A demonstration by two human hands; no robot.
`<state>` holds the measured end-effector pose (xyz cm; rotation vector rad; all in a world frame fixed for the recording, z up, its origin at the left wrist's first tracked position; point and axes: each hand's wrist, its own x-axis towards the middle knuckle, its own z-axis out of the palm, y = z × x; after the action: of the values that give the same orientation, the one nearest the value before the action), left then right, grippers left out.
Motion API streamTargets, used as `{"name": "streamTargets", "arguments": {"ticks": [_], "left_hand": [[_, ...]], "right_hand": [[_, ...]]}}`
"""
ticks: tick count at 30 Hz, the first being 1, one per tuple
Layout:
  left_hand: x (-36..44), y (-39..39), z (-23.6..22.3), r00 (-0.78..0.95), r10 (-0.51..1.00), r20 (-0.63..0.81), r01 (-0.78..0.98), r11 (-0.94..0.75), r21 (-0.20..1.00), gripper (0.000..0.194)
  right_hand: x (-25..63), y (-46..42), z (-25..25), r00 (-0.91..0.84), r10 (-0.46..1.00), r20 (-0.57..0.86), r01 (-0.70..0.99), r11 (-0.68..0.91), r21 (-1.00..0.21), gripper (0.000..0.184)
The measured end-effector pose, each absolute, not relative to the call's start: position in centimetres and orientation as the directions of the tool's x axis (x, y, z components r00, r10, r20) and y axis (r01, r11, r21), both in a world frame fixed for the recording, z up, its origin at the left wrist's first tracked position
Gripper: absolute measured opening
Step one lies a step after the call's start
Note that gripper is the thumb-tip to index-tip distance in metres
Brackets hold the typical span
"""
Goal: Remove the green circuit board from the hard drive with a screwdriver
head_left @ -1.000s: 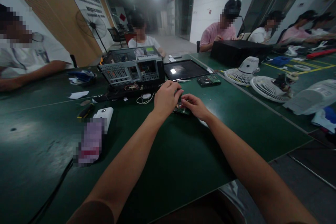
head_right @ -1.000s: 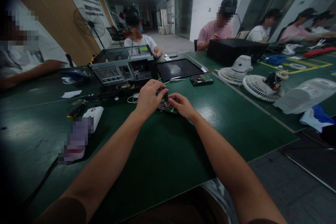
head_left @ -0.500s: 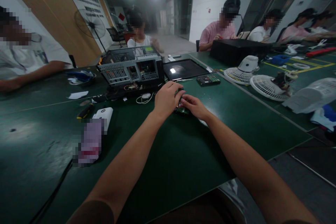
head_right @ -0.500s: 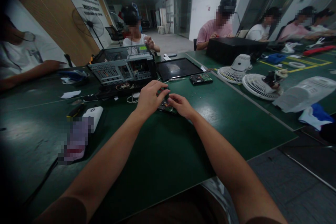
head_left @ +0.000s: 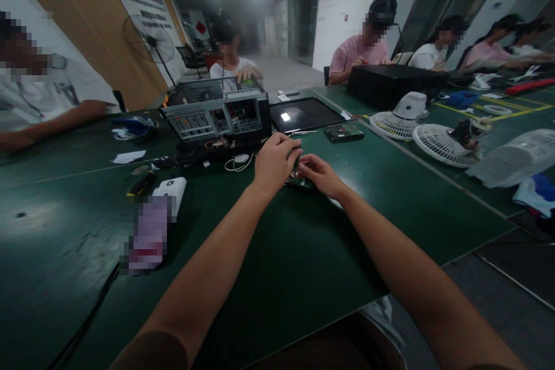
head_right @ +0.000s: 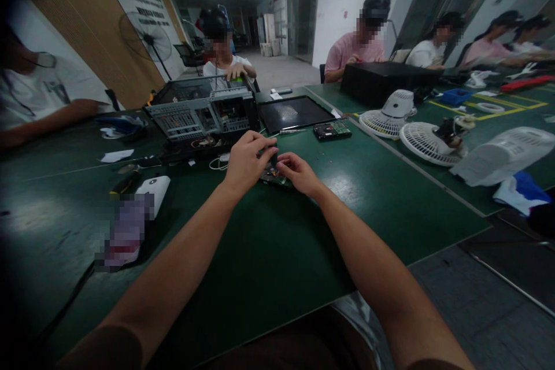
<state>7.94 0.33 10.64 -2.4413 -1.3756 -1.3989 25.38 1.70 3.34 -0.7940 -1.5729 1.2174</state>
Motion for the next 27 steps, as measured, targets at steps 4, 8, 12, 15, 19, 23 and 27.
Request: {"name": "streamTargets", "arguments": {"ticks": [4, 8, 12, 15, 19, 23, 27], "left_hand": [[8.16, 0.08, 10.78, 0.304, 0.676, 0.671, 0.67, -0.653, 0.354, 0.025], [8.22, -0.03, 10.91, 0.324, 0.68, 0.658, 0.66, -0.661, 0.358, 0.025], [8.21, -0.05, 10.92, 0.32, 0.678, 0.662, 0.66, -0.661, 0.358, 0.023], [8.25, -0.09, 10.88, 0.3, 0.676, 0.673, 0.669, -0.652, 0.357, 0.02], [8.26, -0.03, 10.79, 0.276, 0.674, 0.685, 0.675, -0.644, 0.361, 0.018], [8.14, 0.1, 10.7, 0.249, 0.661, 0.708, 0.689, -0.635, 0.35, 0.018], [7.99, 0.15, 10.72, 0.241, 0.658, 0.714, 0.701, -0.626, 0.34, 0.019]], "right_hand": [[25.35, 1.6, 3.43, -0.349, 0.887, 0.301, -0.075, 0.293, -0.953, 0.038], [25.35, 1.4, 3.64, -0.366, 0.885, 0.287, -0.052, 0.289, -0.956, 0.04], [25.42, 1.37, 3.79, -0.391, 0.872, 0.295, -0.031, 0.308, -0.951, 0.031], [25.43, 1.5, 3.72, -0.398, 0.867, 0.299, -0.038, 0.31, -0.95, 0.029], [25.39, 1.64, 3.53, -0.401, 0.868, 0.293, -0.047, 0.3, -0.953, 0.033], [25.45, 1.58, 3.5, -0.392, 0.873, 0.288, -0.048, 0.294, -0.955, 0.032], [25.58, 1.54, 3.51, -0.371, 0.888, 0.272, -0.048, 0.274, -0.961, 0.032]]}}
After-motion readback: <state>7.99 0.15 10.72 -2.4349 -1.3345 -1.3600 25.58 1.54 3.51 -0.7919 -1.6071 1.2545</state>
